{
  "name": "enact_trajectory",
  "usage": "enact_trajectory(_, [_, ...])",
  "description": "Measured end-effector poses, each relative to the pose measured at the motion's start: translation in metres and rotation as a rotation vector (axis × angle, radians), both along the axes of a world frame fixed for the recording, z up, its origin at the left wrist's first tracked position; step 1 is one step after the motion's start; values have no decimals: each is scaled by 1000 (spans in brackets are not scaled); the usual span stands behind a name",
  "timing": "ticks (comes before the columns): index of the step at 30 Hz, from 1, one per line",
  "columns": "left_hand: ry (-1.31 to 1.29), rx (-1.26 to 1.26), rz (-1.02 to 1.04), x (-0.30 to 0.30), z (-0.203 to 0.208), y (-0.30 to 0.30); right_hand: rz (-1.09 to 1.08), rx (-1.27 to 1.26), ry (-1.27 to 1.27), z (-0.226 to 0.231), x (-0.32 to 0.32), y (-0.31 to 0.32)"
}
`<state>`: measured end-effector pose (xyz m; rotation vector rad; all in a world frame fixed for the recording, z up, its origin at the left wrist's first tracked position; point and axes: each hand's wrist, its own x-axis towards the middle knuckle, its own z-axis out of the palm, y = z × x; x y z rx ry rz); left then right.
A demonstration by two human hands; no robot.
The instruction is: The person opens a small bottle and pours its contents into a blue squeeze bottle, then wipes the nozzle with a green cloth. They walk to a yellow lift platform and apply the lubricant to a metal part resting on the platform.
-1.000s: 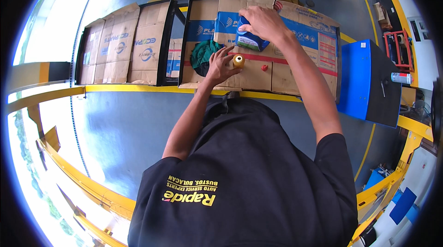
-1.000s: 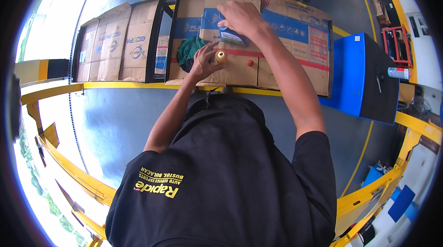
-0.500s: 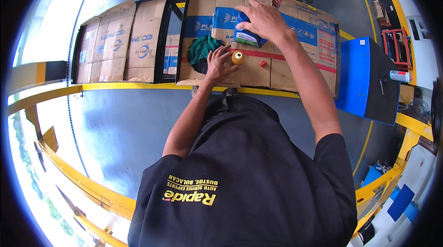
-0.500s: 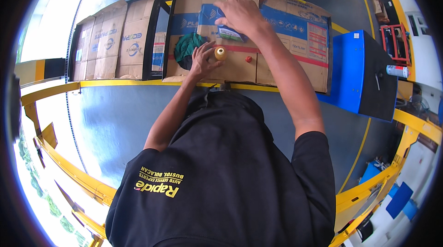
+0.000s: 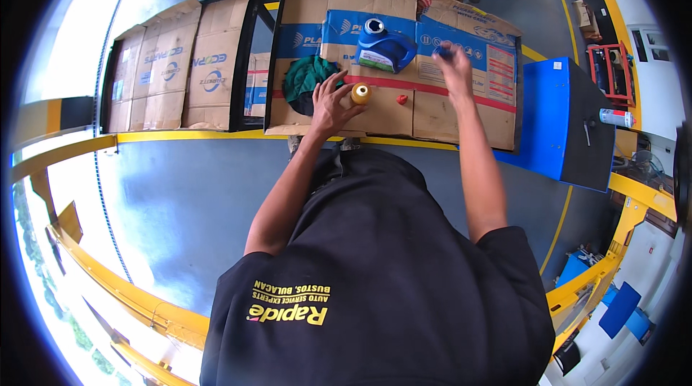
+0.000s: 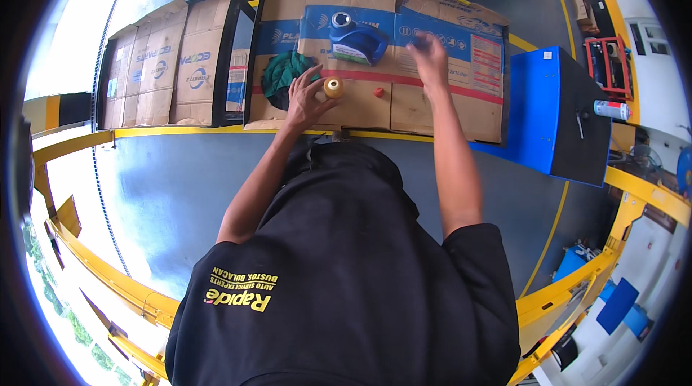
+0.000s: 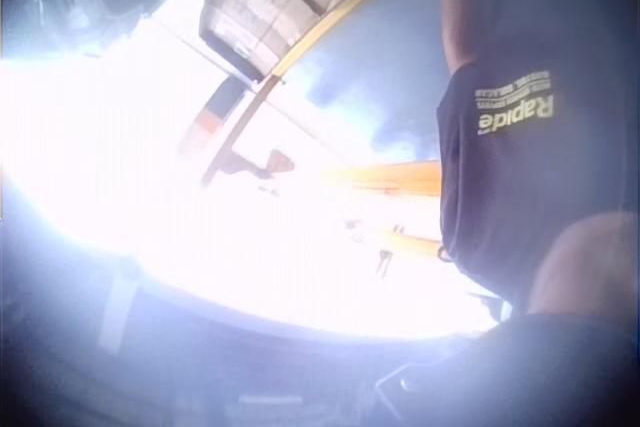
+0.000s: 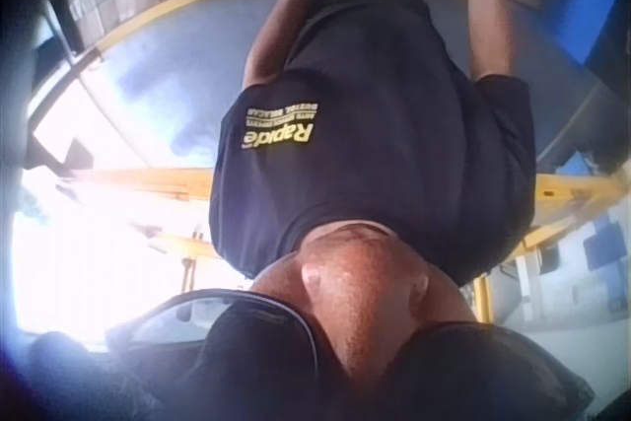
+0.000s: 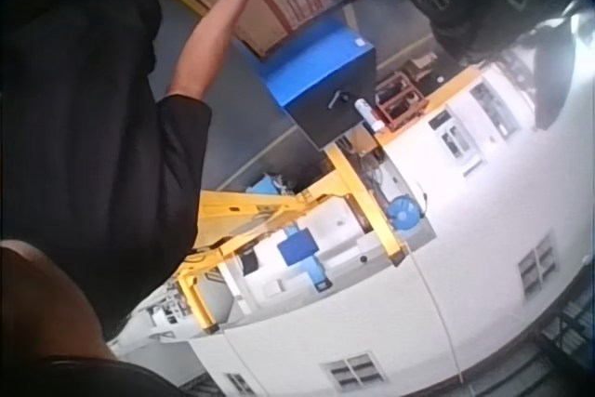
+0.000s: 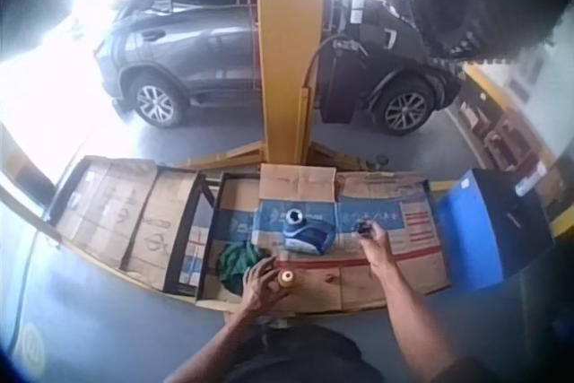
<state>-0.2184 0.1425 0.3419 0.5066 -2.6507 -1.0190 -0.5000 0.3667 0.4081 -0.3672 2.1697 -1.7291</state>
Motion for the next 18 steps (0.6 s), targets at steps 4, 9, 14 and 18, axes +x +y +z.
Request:
enact_trajectory(4, [-5,-11,-7,4,1,-1,39,-361,-406,-73,26,37])
enact_trajectory(9, [7,-23,-6,6,7,-1,95,40,-164,-66,38,30])
enact_trajectory(14, [26,-19,-1,3,11,1,202,359,286,-63,27,38])
enact_trajectory(18, [24,-14,26,5,12,3,168,-113,-280,-21,37,40])
